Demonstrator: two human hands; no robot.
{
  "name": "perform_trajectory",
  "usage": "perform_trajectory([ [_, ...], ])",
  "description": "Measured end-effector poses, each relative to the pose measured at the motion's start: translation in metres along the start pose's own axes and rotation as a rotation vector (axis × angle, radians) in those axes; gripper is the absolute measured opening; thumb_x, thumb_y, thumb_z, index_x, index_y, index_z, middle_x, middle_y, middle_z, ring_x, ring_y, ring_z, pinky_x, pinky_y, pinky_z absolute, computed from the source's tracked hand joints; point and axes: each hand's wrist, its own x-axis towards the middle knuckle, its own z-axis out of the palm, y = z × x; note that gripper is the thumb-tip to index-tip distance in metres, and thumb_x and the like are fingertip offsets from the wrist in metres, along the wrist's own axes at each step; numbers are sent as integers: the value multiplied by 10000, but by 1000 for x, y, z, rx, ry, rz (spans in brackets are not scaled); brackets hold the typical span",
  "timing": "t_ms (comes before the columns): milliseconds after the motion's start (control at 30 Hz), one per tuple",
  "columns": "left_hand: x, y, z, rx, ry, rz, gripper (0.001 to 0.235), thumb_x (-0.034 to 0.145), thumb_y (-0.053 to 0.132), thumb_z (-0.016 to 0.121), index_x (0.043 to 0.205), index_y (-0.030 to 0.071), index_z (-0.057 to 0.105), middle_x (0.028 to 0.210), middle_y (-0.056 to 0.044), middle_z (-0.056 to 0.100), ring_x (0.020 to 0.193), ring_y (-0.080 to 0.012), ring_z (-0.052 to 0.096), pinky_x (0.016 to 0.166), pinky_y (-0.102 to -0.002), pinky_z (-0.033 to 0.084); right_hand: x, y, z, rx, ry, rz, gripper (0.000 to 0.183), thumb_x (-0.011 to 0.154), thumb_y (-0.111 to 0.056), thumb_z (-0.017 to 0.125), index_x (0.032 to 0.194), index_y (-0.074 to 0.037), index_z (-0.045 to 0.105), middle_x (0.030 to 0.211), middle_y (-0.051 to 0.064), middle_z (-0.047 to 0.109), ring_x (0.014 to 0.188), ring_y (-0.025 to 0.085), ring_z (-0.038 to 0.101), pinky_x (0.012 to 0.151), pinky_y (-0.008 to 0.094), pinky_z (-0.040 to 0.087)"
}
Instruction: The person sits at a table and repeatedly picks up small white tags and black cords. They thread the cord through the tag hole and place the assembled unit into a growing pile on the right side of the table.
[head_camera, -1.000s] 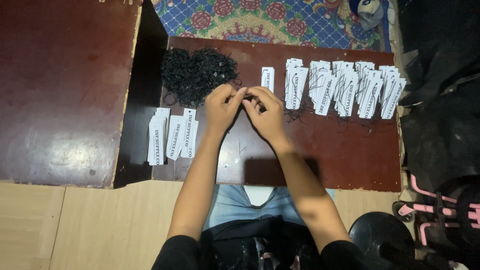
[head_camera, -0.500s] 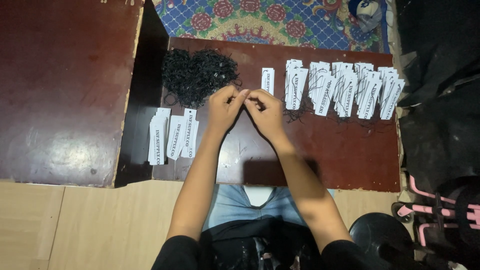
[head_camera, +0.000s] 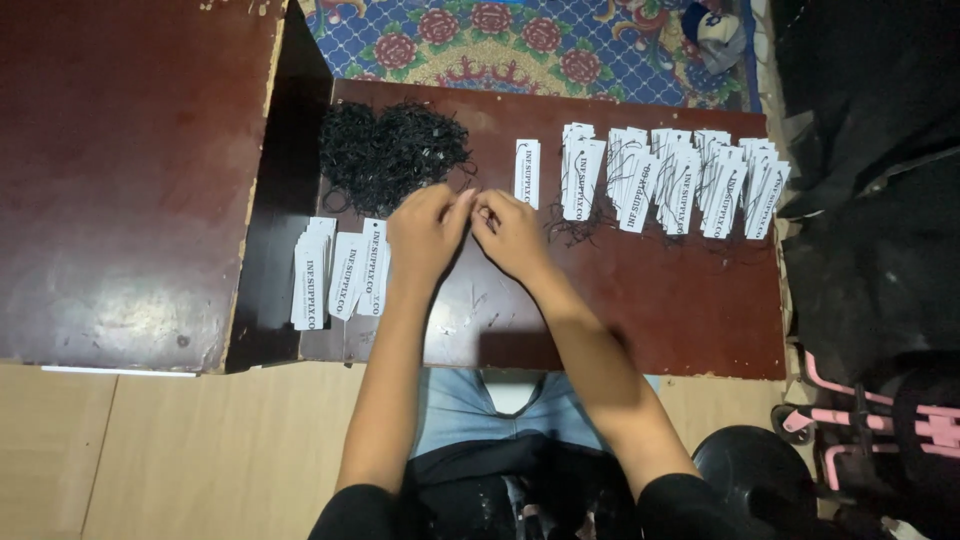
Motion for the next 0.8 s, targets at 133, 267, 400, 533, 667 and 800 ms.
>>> perform_trajectory([
  [133, 5, 8, -57, 143, -70, -3, 269, 960, 304, 783, 784, 141, 662, 636, -74, 620, 682, -279, 666, 639, -354, 534, -2, 4, 4, -65, -23, -31, 104, 850, -24, 705, 877, -121, 681, 693, 33, 644, 628, 253, 654, 563, 341, 520],
  [267, 26, 12, -114, 341, -397, -164, 105, 946, 174, 739, 1044, 135, 735, 926, -115, 706, 877, -382, 709, 762, -498, 561, -3, 5, 6, -140, -15, -36, 102, 848, -84, 733, 878, -167, 682, 683, 0, 632, 634, 234, 657, 584, 343, 526],
  [400, 33, -32, -117, 636, -755, -248, 460, 791, 118, 842, 1218, 261, 746, 1216, -37, 693, 1068, -350, 715, 866, -515, 599, -4, 5, 5, -151, -18, -29, 104, 857, -85, 729, 877, -173, 678, 680, 0, 624, 648, 239, 663, 596, 350, 536],
  [533, 31, -43, -113, 706, -803, -241, 489, 829, -49, 752, 1243, 212, 764, 1321, -119, 664, 1132, -373, 696, 864, -527, 599, -3, 3, 4, -153, -23, -34, 103, 858, -77, 726, 872, -166, 678, 670, -4, 617, 644, 238, 661, 595, 342, 532],
  [667, 33, -48, -109, 710, -795, -214, 442, 829, -35, 745, 1181, 230, 771, 1281, -107, 666, 1146, -356, 686, 854, -526, 600, -4, 2, 5, -157, -24, -24, 96, 860, -76, 724, 882, -160, 683, 678, 3, 629, 671, 245, 677, 619, 344, 540],
  [800, 40, -45, -110, 662, -765, -188, 262, 794, 198, 848, 1040, 167, 761, 1203, -81, 689, 1155, -341, 677, 863, -512, 594, -4, 4, 5, -168, -31, -23, 101, 859, -83, 727, 893, -168, 685, 687, 4, 635, 690, 253, 687, 635, 355, 547],
])
